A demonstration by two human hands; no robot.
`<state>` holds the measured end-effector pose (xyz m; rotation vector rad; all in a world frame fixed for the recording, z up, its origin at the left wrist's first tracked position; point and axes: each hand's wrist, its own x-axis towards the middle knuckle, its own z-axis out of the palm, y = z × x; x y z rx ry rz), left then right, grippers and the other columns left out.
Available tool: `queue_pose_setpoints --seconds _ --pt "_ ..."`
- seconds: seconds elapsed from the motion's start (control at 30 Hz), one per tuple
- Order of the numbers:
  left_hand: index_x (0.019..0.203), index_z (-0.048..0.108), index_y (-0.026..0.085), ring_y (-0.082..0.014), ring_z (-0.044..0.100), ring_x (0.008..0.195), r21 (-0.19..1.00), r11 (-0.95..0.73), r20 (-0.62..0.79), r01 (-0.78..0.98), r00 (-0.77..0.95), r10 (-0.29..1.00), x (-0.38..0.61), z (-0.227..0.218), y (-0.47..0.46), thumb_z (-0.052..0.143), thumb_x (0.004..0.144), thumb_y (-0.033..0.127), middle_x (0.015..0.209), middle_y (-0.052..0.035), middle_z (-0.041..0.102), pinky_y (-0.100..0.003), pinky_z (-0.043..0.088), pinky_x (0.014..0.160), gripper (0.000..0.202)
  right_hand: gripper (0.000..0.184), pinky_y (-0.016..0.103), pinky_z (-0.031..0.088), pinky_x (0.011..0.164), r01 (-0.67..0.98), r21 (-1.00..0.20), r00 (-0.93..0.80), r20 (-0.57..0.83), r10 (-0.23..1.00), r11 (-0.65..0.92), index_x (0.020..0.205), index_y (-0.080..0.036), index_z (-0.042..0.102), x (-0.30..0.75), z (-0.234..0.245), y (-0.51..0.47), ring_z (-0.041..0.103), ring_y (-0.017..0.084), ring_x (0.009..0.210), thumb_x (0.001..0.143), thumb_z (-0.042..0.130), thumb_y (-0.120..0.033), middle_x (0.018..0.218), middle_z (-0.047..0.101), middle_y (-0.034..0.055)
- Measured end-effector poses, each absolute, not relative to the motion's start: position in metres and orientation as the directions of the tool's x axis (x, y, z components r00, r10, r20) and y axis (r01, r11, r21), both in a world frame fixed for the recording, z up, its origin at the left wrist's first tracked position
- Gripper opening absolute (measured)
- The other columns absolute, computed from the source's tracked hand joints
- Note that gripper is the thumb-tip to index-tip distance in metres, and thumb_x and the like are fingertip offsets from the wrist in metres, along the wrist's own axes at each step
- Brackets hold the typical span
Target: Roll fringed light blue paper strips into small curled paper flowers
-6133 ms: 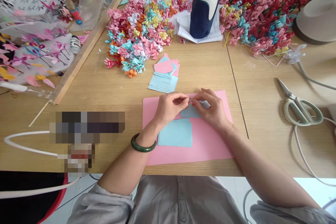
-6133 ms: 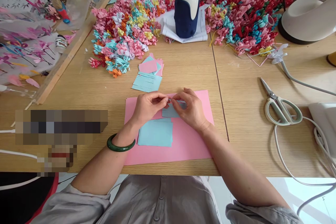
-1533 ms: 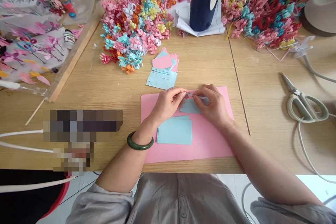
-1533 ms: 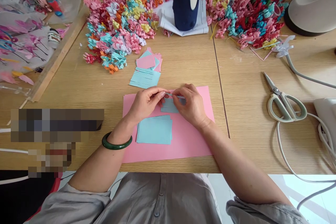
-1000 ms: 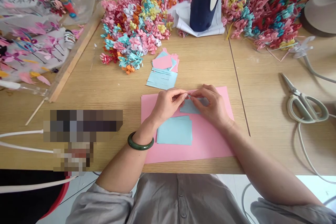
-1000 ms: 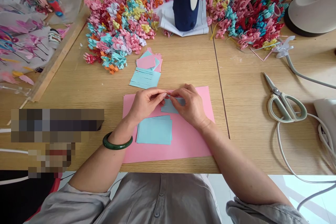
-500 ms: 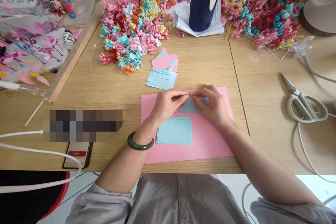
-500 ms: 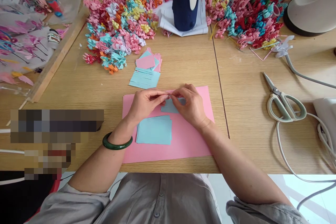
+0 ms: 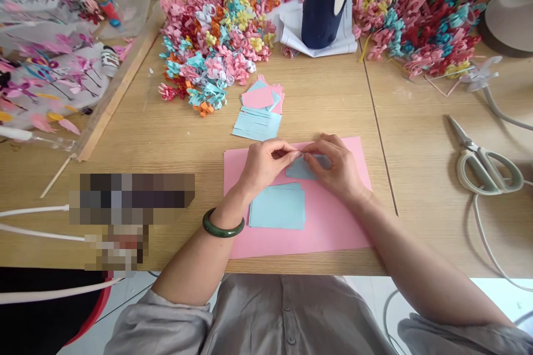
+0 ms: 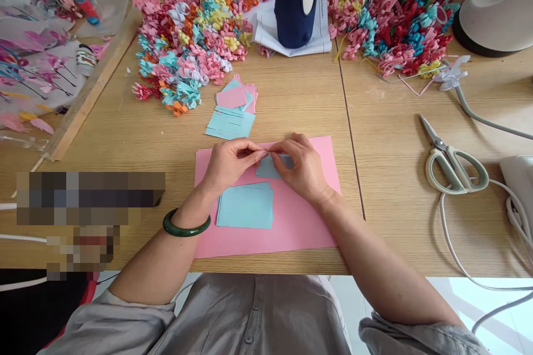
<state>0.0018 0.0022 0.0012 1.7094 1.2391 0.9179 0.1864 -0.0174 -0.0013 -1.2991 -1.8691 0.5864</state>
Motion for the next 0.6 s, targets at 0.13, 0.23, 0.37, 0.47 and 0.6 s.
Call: queue_pose_setpoints --seconds 0.13,0.23,0.37,0.47,0.6 --pt "0.077 0.074 0.017 -0.0132 0.063 0.068 0.918 -0.174 0.088 0.357 0.245 0.966 0.0022 0.0021 0.0018 0.072 0.082 0.033 0.077 -0.0019 0.074 -0.023 0.049 0.065 0.017 0.013 0.040 0.054 0.087 0.576 -0.724 -0.185 0.338 0.923 0.380 0.088 -0.025 0.069 0.1862 -0.0017 -0.0175 0.062 0.023 0.096 0.087 0.059 -0.017 0.086 0.071 0.0039" --pt "0.076 0.073 0.017 -0.0129 0.063 0.068 0.920 -0.166 0.085 0.356 0.233 0.969 0.0026 0.0031 0.0015 0.073 0.081 0.033 0.076 -0.0018 0.074 -0.023 0.049 0.065 0.017 0.016 0.042 0.053 0.091 0.576 -0.720 -0.198 0.338 0.920 0.388 0.088 -0.026 0.069 0.1860 -0.0018 -0.0175 0.061 0.024 0.097 0.086 0.057 -0.015 0.085 0.071 0.0036" --pt "0.073 0.070 0.016 -0.0119 0.060 0.064 0.924 -0.150 0.070 0.351 0.229 0.971 0.0033 0.0027 0.0019 0.075 0.078 0.035 0.072 -0.0016 0.071 -0.023 0.048 0.061 0.020 0.020 0.043 0.053 0.091 0.563 -0.718 -0.220 0.348 0.911 0.410 0.088 -0.026 0.069 0.1859 -0.0008 -0.0175 0.062 0.024 0.097 0.087 0.053 -0.014 0.084 0.071 0.0035" --pt "0.072 0.067 0.016 -0.0106 0.057 0.062 0.922 -0.160 0.076 0.353 0.240 0.968 0.0038 0.0020 0.0022 0.076 0.077 0.034 0.071 -0.0006 0.069 -0.022 0.046 0.059 0.020 0.020 0.043 0.052 0.094 0.544 -0.709 -0.250 0.373 0.894 0.448 0.088 -0.025 0.068 0.1858 0.0004 -0.0176 0.062 0.024 0.097 0.087 0.052 -0.014 0.084 0.072 0.0035" --pt "0.071 0.064 0.017 -0.0085 0.051 0.058 0.897 -0.199 0.107 0.395 0.242 0.964 0.0039 0.0028 0.0018 0.077 0.076 0.028 0.067 0.0023 0.064 -0.020 0.042 0.055 0.018 0.021 0.044 0.051 0.098 0.522 -0.721 -0.271 0.366 0.891 0.455 0.089 -0.025 0.068 0.1855 0.0014 -0.0182 0.062 0.023 0.097 0.087 0.051 -0.015 0.086 0.073 0.0028"
